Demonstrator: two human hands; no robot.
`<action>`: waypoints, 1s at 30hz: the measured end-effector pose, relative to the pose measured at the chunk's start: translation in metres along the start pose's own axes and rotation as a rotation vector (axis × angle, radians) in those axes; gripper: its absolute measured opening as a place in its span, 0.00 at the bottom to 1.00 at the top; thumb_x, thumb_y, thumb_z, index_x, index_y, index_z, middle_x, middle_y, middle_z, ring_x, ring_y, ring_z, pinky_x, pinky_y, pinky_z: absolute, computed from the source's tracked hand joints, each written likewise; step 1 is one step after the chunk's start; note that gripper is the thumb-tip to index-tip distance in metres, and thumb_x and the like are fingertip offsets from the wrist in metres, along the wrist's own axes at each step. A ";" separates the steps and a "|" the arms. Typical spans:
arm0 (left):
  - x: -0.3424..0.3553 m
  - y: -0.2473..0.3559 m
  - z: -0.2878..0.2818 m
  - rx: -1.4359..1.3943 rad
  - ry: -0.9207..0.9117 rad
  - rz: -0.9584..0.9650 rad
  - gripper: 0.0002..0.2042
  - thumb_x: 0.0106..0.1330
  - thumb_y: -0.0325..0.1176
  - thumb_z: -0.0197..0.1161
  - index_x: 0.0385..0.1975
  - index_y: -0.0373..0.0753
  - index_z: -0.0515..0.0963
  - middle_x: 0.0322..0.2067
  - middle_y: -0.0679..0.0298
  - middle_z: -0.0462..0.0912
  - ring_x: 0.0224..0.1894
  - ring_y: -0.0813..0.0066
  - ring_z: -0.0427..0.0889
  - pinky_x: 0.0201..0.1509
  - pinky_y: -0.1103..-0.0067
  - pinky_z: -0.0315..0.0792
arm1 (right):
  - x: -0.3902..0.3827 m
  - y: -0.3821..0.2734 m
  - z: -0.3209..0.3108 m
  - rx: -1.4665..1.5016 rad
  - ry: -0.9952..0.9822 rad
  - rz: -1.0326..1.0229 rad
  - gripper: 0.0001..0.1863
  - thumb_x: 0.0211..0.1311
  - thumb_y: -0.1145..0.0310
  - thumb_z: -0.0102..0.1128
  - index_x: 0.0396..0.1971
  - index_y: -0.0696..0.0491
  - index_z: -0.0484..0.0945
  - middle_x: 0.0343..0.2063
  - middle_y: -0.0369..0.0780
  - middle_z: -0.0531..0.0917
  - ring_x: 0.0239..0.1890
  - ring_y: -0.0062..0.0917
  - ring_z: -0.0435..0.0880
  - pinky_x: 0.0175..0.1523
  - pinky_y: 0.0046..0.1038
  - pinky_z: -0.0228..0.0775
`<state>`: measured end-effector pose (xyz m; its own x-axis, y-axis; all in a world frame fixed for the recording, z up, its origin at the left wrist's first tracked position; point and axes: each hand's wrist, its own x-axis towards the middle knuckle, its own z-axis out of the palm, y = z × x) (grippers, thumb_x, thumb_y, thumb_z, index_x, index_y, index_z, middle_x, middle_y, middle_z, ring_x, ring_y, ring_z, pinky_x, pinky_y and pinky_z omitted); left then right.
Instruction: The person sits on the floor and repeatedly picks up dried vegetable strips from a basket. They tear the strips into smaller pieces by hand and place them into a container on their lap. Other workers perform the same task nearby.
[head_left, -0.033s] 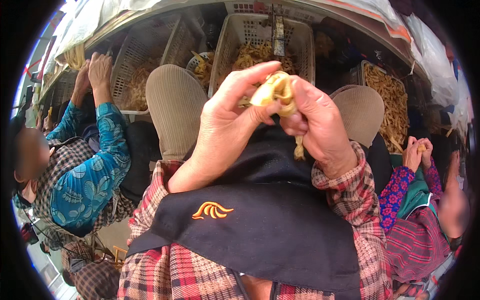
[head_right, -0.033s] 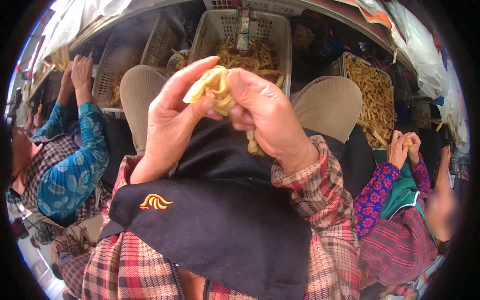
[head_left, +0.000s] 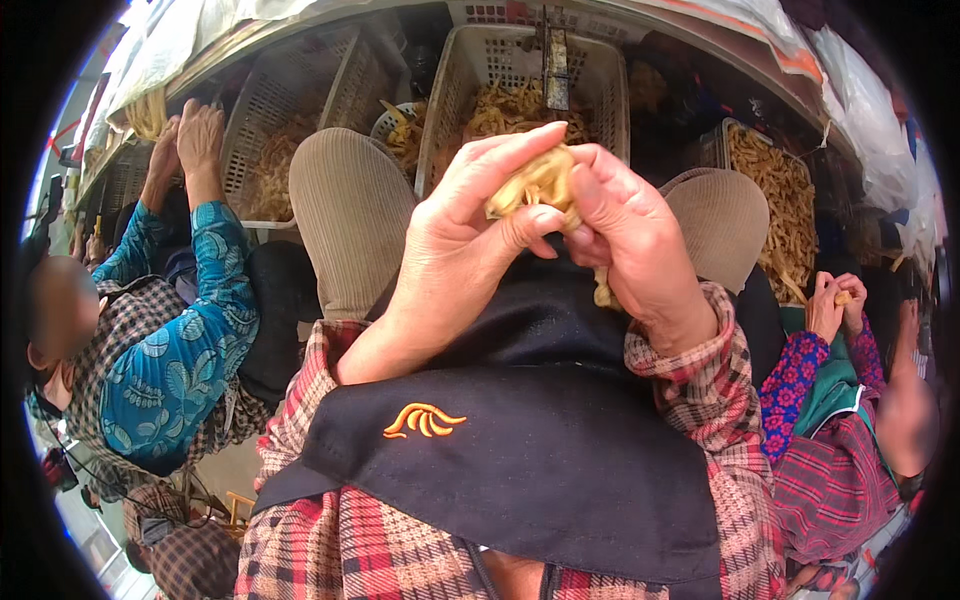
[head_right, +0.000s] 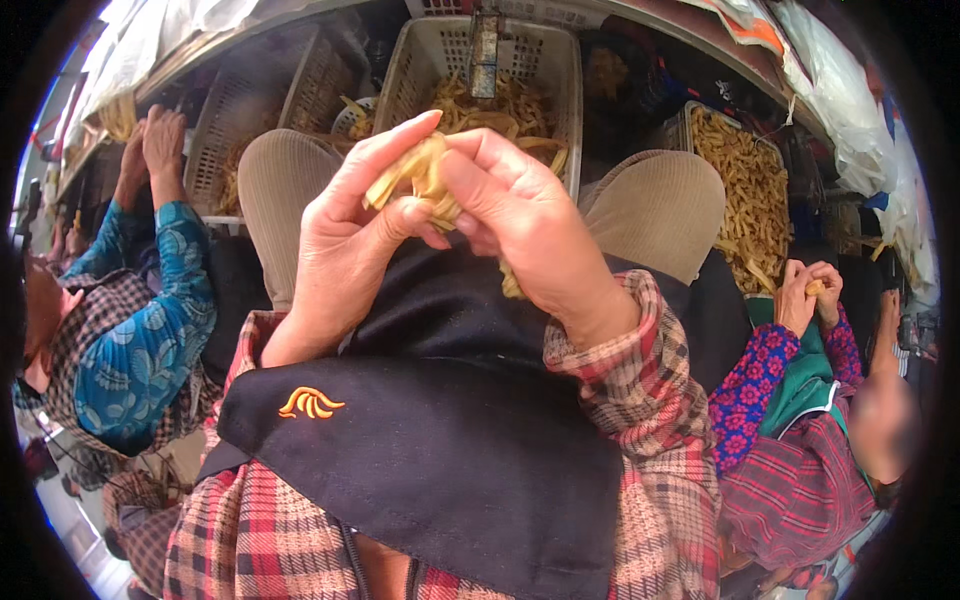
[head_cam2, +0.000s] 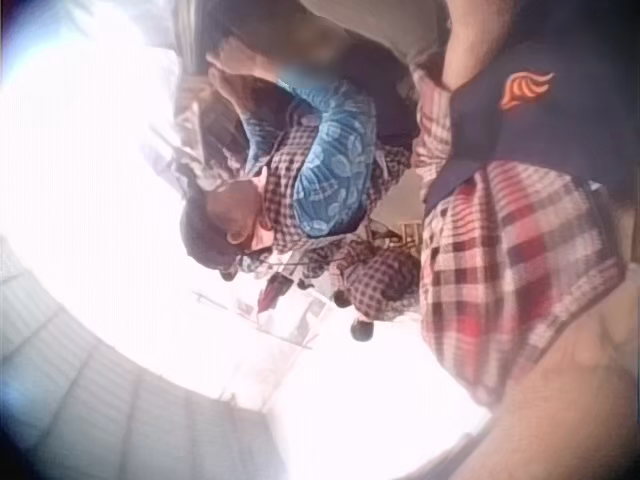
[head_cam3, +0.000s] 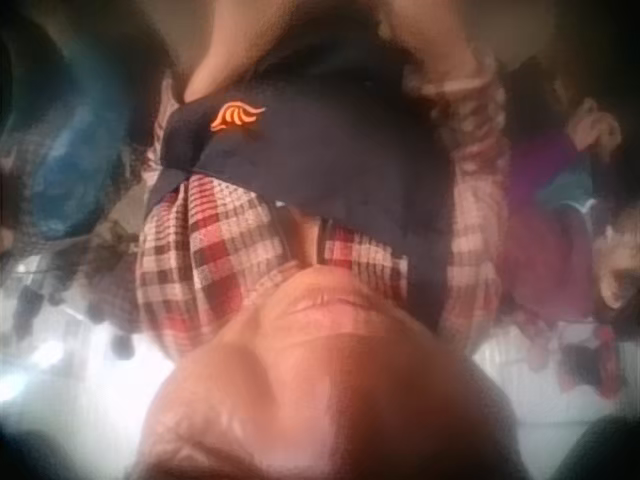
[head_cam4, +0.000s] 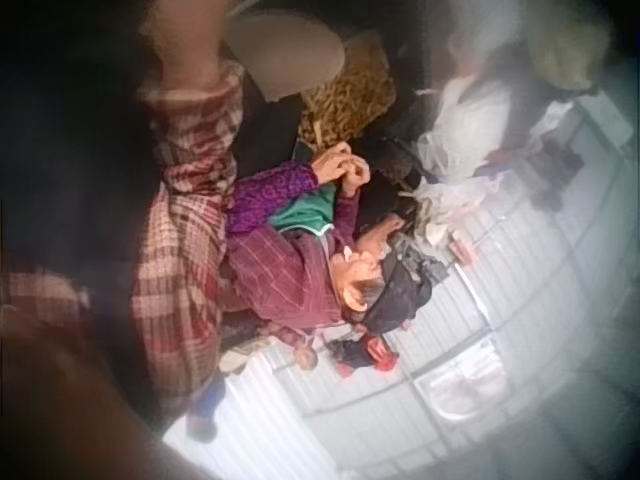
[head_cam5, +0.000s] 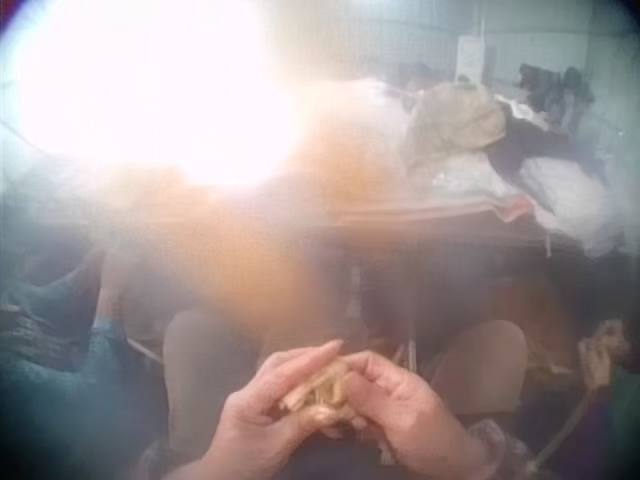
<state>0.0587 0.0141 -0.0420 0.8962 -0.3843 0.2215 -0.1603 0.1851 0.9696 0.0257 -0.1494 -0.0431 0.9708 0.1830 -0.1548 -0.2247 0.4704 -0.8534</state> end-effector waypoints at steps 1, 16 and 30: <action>0.001 -0.004 -0.001 -0.002 0.011 0.015 0.15 0.71 0.28 0.60 0.56 0.33 0.75 0.47 0.63 0.80 0.43 0.80 0.80 0.35 0.84 0.78 | 0.000 0.001 0.004 -0.117 0.028 -0.035 0.16 0.74 0.57 0.54 0.50 0.53 0.71 0.29 0.27 0.75 0.22 0.06 0.61 0.26 0.12 0.51; -0.002 -0.014 -0.011 0.571 -0.135 0.109 0.21 0.72 0.34 0.59 0.63 0.35 0.72 0.31 0.67 0.78 0.29 0.84 0.76 0.32 0.86 0.74 | -0.001 0.002 -0.005 -0.029 0.059 0.037 0.12 0.73 0.58 0.56 0.40 0.51 0.78 0.29 0.26 0.79 0.24 0.03 0.64 0.27 0.11 0.52; 0.006 -0.001 -0.028 -0.857 -0.099 -0.564 0.26 0.77 0.53 0.43 0.52 0.33 0.73 0.17 0.74 0.62 0.15 0.87 0.62 0.14 0.82 0.70 | -0.037 -0.006 -0.015 -0.877 -0.056 -0.275 0.14 0.73 0.65 0.54 0.45 0.61 0.78 0.30 0.34 0.79 0.32 0.17 0.74 0.38 0.20 0.66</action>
<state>0.0759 0.0371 -0.0445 0.7054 -0.6808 -0.1973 0.6566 0.5228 0.5436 -0.0076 -0.1719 -0.0392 0.9701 0.2140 0.1141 0.1791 -0.3149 -0.9321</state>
